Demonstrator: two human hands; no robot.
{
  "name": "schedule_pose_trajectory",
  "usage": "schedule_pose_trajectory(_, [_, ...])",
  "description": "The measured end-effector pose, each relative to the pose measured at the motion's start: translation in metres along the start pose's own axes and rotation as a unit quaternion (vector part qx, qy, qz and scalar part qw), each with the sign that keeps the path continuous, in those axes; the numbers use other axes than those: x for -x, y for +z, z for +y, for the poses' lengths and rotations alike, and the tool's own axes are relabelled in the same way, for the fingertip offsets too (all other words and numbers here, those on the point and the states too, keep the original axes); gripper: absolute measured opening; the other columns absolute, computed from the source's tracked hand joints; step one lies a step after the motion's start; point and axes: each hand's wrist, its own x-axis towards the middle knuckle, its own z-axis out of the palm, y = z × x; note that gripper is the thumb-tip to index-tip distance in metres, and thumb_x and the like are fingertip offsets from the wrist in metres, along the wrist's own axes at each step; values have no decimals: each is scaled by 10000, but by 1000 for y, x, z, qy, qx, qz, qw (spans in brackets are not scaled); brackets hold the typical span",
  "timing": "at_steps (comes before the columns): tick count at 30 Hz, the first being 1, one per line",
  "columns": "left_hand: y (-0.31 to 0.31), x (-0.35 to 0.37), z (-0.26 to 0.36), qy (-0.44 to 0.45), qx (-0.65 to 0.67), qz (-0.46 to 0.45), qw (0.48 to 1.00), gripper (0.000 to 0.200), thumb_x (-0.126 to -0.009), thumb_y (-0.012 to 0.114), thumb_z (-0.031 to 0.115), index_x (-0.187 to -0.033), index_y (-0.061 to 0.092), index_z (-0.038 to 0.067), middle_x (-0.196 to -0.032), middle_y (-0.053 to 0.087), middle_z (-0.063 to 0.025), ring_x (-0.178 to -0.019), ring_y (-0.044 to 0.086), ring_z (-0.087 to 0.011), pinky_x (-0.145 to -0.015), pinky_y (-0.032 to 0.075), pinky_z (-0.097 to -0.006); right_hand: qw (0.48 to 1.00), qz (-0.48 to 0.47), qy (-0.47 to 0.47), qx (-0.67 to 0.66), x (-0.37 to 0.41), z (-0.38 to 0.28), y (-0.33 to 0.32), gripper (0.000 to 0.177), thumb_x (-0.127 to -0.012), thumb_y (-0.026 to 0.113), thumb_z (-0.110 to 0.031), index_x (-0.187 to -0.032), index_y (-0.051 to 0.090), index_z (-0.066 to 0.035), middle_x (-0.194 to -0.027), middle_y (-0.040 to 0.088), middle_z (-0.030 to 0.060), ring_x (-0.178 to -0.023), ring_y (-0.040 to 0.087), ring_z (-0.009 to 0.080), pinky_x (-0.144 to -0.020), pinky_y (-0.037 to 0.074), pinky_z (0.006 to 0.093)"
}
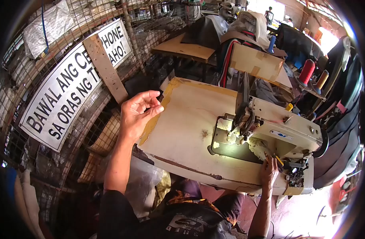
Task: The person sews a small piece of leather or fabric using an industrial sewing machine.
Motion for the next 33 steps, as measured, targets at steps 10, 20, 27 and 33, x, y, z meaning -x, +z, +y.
schedule_pose_trajectory(10, [29, 6, 23, 130, -4, -108, 986, 416, -1004, 505, 365, -808, 579, 5, -662, 511, -41, -589, 512, -112, -902, 483, -381, 1000, -11, 15, 6, 1, 4, -1, 217, -850, 655, -81, -1059, 599, -68, -939, 613, 145, -843, 628, 378, -692, 521, 467])
schedule_pose_trajectory(20, [109, 32, 104, 207, 162, -205, 943, 267, -960, 596, 187, -1053, 657, -56, -998, 608, -210, -1026, 657, -398, -787, 600, -461, 999, -12, 23, 21, 2, 1, -1, 238, -858, 650, -98, -1087, 593, -76, -923, 599, 135, -841, 623, 353, -684, 504, 454])
schedule_pose_trajectory(27, [163, 63, 127, 259, 480, -371, 752, 526, -1026, 486, 397, -1041, 704, -81, -1069, 620, -381, -1177, 537, -537, -895, 529, -564, 999, -10, 33, 5, 2, 2, -2, 259, -847, 664, -98, -1100, 605, -88, -902, 586, 132, -833, 621, 344, -687, 508, 443])
schedule_pose_trajectory(33, [151, 95, 113, 209, 588, -431, 652, 699, -1027, 398, 500, -1098, 663, -143, -1245, 549, -403, -1341, 276, -624, -1053, 318, -695, 999, -2, 47, -9, -1, -7, -11, 218, -857, 659, -117, -1067, 601, -94, -887, 584, 127, -825, 621, 345, -695, 504, 450])
